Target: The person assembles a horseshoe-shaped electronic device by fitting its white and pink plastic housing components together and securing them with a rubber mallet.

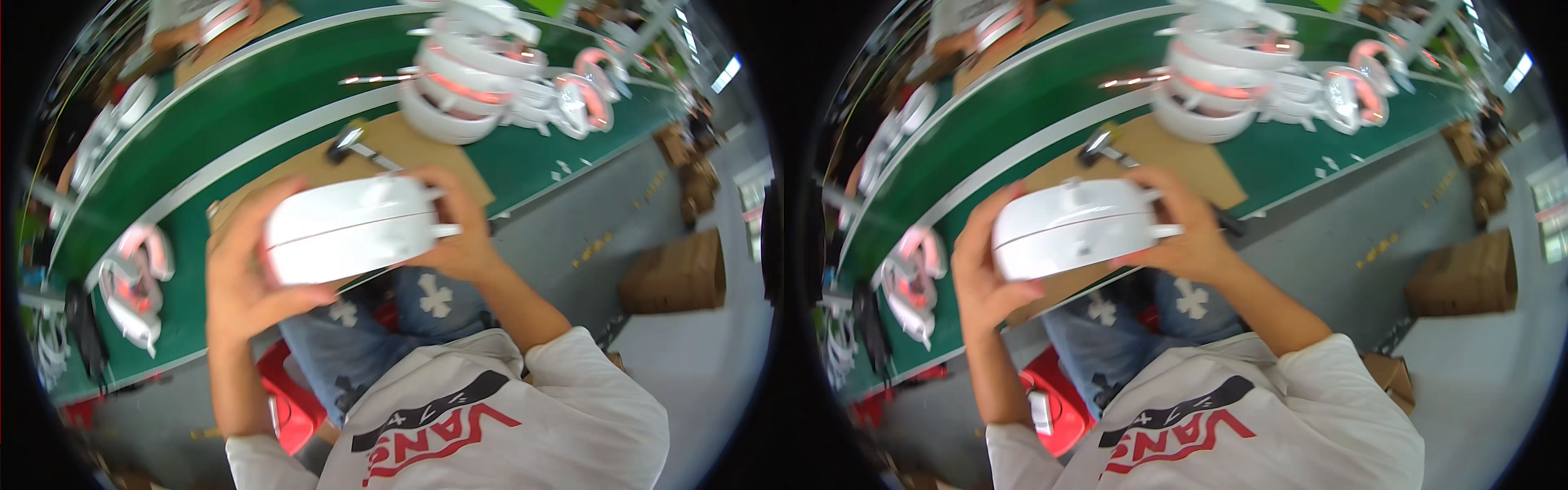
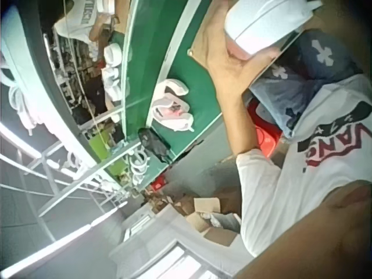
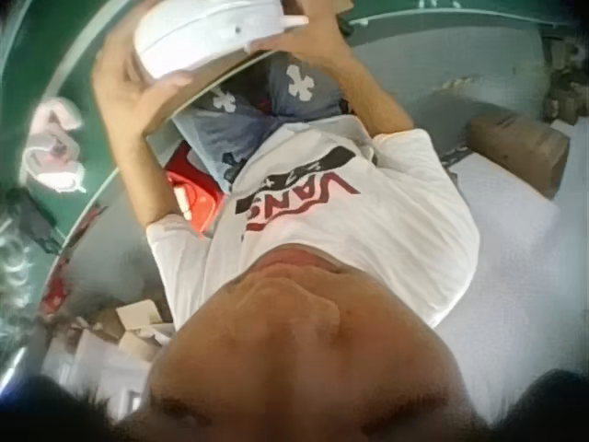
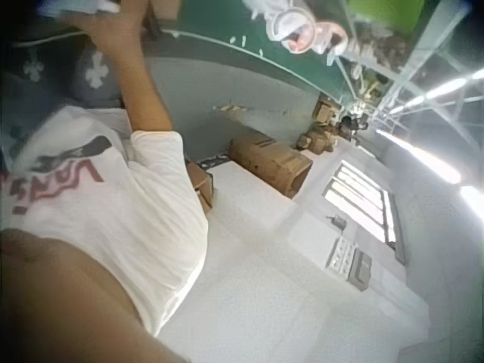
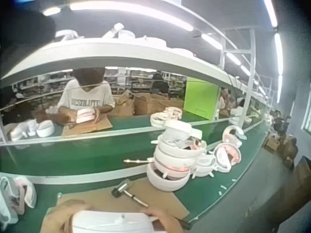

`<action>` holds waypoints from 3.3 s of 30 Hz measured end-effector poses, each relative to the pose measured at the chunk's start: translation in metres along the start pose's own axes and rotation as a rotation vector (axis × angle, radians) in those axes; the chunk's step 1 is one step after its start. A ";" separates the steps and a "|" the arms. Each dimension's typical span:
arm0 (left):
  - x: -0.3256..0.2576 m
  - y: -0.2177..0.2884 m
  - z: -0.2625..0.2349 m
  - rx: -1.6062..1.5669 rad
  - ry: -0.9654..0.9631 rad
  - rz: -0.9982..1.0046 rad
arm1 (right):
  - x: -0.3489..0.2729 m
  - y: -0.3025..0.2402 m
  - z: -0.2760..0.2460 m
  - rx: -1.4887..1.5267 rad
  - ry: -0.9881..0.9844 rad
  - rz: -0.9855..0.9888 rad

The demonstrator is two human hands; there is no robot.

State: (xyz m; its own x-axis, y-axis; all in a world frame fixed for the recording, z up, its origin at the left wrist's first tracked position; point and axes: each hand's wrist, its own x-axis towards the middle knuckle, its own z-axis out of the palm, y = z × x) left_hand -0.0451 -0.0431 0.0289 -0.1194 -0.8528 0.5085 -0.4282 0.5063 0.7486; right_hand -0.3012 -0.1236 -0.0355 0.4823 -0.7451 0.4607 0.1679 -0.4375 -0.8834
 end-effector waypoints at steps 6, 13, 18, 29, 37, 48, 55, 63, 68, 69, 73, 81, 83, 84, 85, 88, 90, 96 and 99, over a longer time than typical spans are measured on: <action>-0.004 0.007 -0.001 0.033 -0.009 0.057 | -0.002 0.009 0.002 0.090 -0.037 -0.213; -0.005 0.013 0.006 0.049 0.026 0.218 | -0.005 0.017 0.003 0.231 -0.065 -0.136; 0.001 0.019 -0.003 0.112 -0.016 0.253 | -0.014 0.007 0.012 0.152 -0.050 -0.051; -0.007 0.038 0.059 0.481 0.463 -0.167 | -0.006 -0.010 0.115 0.561 0.466 0.384; 0.001 0.028 0.062 0.333 0.489 -0.408 | -0.023 -0.003 0.141 0.402 0.317 0.291; -0.002 -0.008 -0.010 0.405 -0.477 -0.166 | -0.036 -0.031 0.079 -0.092 -0.553 0.281; -0.027 -0.003 -0.016 0.876 -0.538 -0.030 | -0.024 -0.040 -0.014 -0.550 -0.261 0.015; -0.054 0.007 0.044 1.199 -0.113 -0.318 | -0.011 -0.021 -0.048 -1.066 -0.353 0.143; -0.061 -0.022 0.060 1.188 0.178 -0.192 | -0.012 -0.024 -0.050 -1.194 -0.283 0.084; -0.061 -0.021 0.059 1.138 0.174 -0.182 | -0.014 -0.024 -0.052 -1.171 -0.194 0.037; -0.063 -0.026 0.054 1.053 0.183 -0.167 | -0.025 -0.073 -0.055 -0.821 -0.180 0.424; -0.064 -0.037 0.046 1.030 0.158 -0.103 | -0.060 -0.099 -0.048 -0.742 -0.443 0.189; -0.064 -0.036 0.046 1.019 0.156 -0.101 | -0.056 -0.103 -0.049 -0.753 -0.455 0.222; -0.063 -0.033 0.048 1.021 0.165 -0.106 | -0.053 -0.105 -0.049 -0.763 -0.468 0.253; -0.062 -0.031 0.048 1.024 0.175 -0.111 | -0.050 -0.110 -0.049 -0.764 -0.477 0.252; -0.064 -0.031 0.048 1.009 0.183 -0.115 | -0.051 -0.123 -0.044 -0.776 -0.406 0.165; -0.065 -0.032 0.048 0.981 0.198 -0.115 | -0.055 -0.122 -0.036 -0.770 -0.319 0.112; -0.066 -0.034 0.046 0.968 0.204 -0.093 | -0.064 -0.120 -0.018 -0.782 -0.518 0.253; -0.066 -0.034 0.046 0.956 0.223 -0.085 | -0.066 -0.123 -0.015 -0.775 -0.411 0.226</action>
State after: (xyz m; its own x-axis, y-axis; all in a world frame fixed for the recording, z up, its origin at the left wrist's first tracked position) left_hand -0.0638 -0.0103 -0.0498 0.0750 -0.7877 0.6115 -0.9833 0.0435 0.1767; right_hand -0.3670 -0.0284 0.0440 0.7271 -0.6813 0.0851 -0.5225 -0.6295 -0.5751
